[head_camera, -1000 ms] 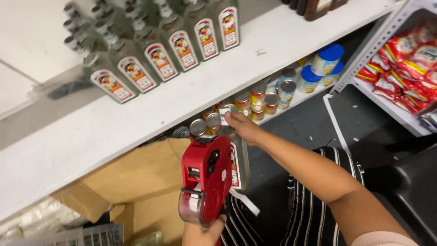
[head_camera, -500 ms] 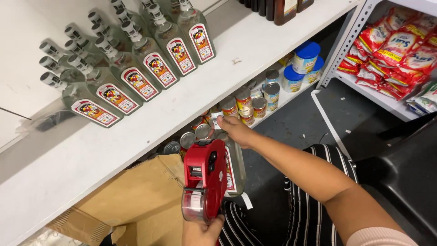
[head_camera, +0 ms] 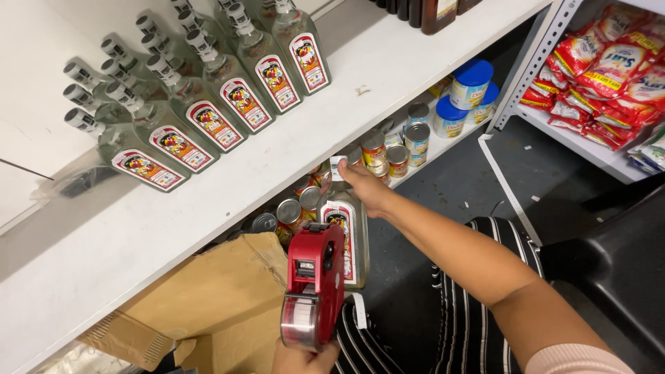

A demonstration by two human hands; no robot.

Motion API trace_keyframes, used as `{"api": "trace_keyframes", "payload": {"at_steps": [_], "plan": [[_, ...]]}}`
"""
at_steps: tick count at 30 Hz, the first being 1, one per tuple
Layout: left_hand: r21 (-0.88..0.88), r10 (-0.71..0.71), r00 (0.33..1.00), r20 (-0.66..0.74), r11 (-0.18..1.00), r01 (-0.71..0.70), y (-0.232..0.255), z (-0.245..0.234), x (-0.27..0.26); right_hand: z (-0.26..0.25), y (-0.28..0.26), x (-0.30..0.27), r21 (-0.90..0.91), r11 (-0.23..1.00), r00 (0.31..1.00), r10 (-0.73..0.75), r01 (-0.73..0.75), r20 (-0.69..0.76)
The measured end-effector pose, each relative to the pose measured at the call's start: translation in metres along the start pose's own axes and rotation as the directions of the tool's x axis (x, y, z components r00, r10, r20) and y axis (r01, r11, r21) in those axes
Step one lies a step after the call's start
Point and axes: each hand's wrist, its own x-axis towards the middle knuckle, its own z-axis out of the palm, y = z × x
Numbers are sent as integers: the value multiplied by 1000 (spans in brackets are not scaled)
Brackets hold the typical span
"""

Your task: The person takes clear glass bottles from a cardboard box and places them on a white shelf. They use a red handheld labeler to apply labels to the bottles and then arrange them in rows on the shelf.

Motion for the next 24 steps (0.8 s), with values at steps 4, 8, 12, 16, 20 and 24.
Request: {"api": "trace_keyframes", "payload": {"at_steps": [4,8,12,16,20,24], "plan": [[-72,140,990,-7,988,-140,-53,11,0,-7,0,2,-5,1000,1000,-9,9,-2],[-205,144,988,-64,967,-154,-80,21,-1,-9,-6,3,47,999,1000,-18,17,17],[-332,118,985,-127,931,-154,-75,15,2,-8,-12,2,85,996,998,-26,21,55],[-288,38,991,-125,955,-73,-25,-4,8,-9,-12,1,5,1000,997,-31,30,76],[-217,86,987,-134,970,-114,0,-3,14,-5,-19,-5,-60,996,994,-54,60,95],[-130,112,983,-144,983,-131,38,-5,15,-4,-21,-7,-104,992,989,-64,77,130]]}}
